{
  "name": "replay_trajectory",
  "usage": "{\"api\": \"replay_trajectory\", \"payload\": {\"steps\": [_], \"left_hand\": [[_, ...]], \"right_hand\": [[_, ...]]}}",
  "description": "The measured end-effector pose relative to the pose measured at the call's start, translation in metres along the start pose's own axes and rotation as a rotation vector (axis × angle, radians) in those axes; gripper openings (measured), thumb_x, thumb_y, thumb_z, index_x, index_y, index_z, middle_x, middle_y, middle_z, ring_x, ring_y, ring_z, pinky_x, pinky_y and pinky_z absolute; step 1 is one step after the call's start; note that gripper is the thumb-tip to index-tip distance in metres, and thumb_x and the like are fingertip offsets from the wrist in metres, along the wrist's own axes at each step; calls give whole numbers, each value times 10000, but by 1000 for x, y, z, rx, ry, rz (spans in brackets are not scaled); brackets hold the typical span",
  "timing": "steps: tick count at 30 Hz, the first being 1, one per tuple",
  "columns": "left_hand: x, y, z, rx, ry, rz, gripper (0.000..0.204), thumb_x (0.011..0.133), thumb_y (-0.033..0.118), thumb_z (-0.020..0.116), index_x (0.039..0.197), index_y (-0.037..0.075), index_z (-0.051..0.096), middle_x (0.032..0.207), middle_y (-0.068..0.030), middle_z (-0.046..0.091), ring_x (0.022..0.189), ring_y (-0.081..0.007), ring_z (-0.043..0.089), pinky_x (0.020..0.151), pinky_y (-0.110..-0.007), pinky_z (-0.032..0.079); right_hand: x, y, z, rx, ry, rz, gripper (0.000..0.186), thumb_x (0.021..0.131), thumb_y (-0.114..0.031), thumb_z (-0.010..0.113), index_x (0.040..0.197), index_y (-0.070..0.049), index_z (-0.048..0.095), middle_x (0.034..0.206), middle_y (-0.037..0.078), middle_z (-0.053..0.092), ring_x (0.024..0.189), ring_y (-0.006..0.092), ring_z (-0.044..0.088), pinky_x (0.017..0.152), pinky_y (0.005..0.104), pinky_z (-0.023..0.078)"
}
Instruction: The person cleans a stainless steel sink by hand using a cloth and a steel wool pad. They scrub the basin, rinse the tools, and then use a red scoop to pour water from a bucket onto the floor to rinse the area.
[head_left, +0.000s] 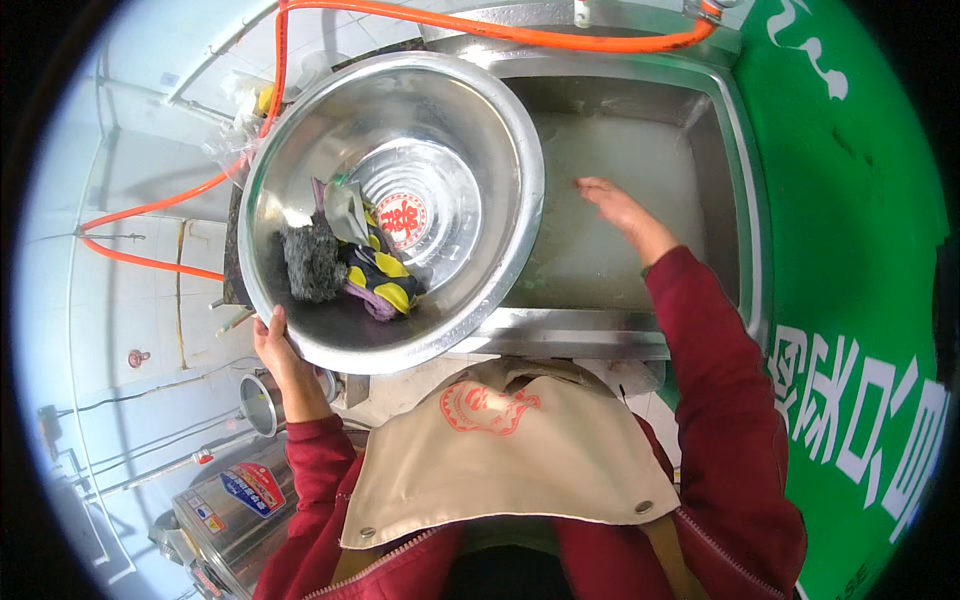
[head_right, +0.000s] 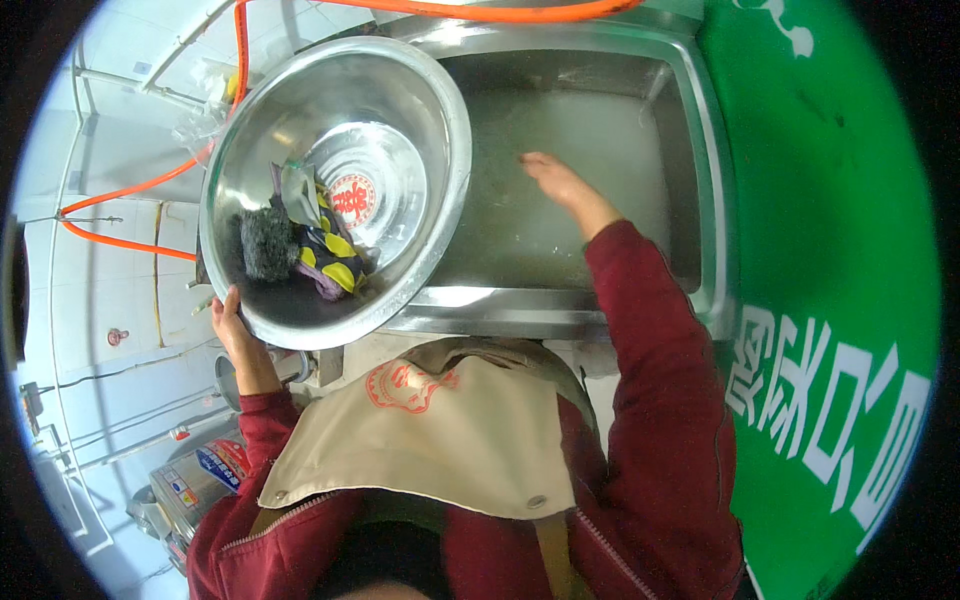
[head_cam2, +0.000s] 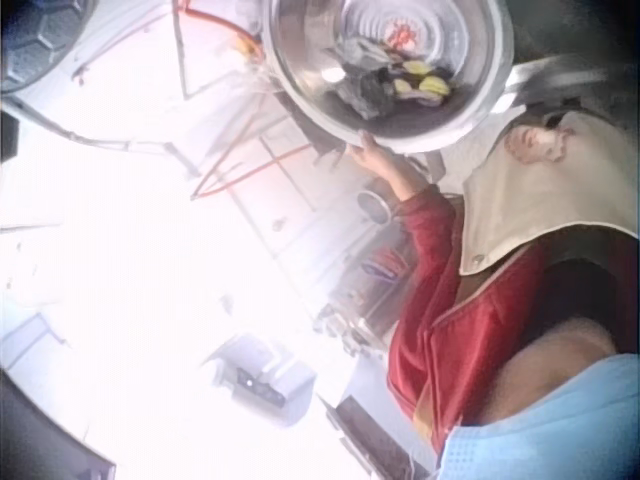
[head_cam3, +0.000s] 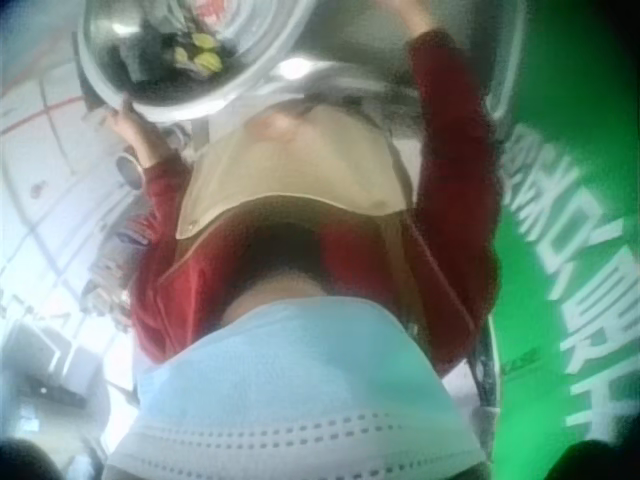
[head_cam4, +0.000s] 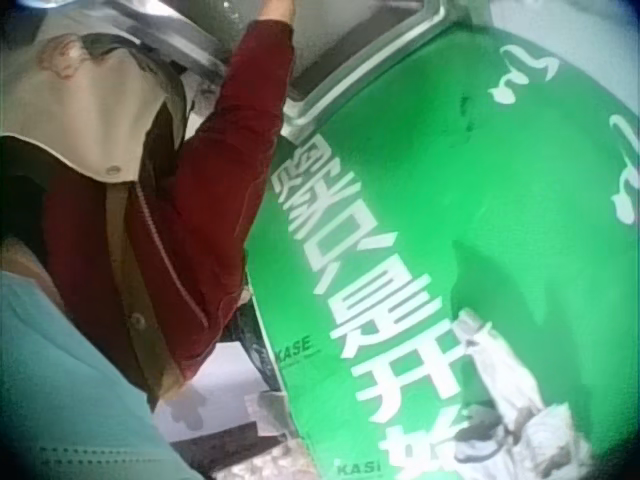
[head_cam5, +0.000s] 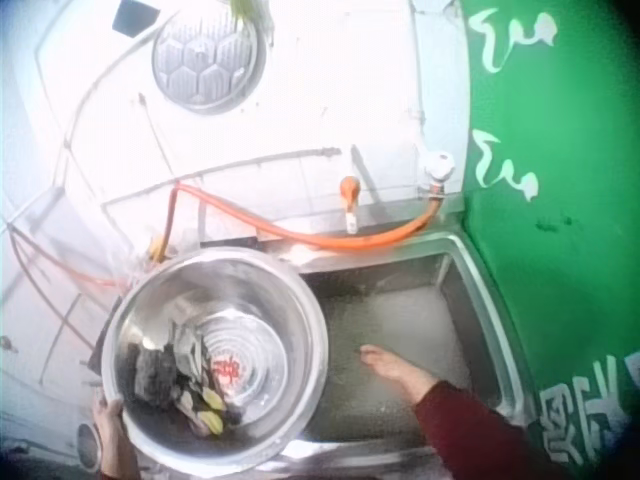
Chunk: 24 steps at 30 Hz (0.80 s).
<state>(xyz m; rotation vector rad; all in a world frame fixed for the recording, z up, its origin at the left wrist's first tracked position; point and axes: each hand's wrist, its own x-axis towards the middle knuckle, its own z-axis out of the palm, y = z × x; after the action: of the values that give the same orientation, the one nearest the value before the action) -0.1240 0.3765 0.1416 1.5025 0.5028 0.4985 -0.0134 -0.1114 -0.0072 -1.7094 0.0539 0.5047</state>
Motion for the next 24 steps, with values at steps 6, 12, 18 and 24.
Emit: {"api": "replay_trajectory", "payload": {"steps": [6, 12, 18, 24], "left_hand": [[-10, -18, -8, 19, 129, -92, 161, 834, 40, 574, 985, 0, 539, 869, -71, 610, 727, -158, 582, 662, -271, 470], [-17, -21, -4, 84, 366, -125, 145, 835, 56, 578, 971, 20, 542, 842, -49, 592, 698, -145, 558, 647, -263, 451], [-13, -25, -16, 77, 173, -108, 156, 840, 49, 575, 984, 10, 530, 886, -52, 607, 728, -117, 554, 683, -248, 448], [-16, -25, -12, -19, 164, -112, 219, 815, 60, 608, 1016, 24, 529, 877, -26, 592, 744, -106, 542, 704, -246, 439]], "right_hand": [[112, 116, -16, -965, -63, 282, 491, 845, -218, 498, 1279, 1, 430, 1310, 215, 435, 1219, 352, 402, 1012, 398, 344], [141, 198, 13, -937, -225, 231, 379, 855, -205, 458, 1176, -35, 564, 1249, 193, 507, 1140, 328, 491, 963, 399, 390], [124, 196, 50, -980, -323, 219, 369, 832, -261, 492, 1121, -64, 611, 1213, 188, 543, 1099, 330, 529, 917, 414, 419], [87, 179, 13, -1004, -325, 272, 427, 840, -352, 443, 1125, -84, 613, 1206, 171, 559, 1097, 327, 545, 921, 422, 423]]}}
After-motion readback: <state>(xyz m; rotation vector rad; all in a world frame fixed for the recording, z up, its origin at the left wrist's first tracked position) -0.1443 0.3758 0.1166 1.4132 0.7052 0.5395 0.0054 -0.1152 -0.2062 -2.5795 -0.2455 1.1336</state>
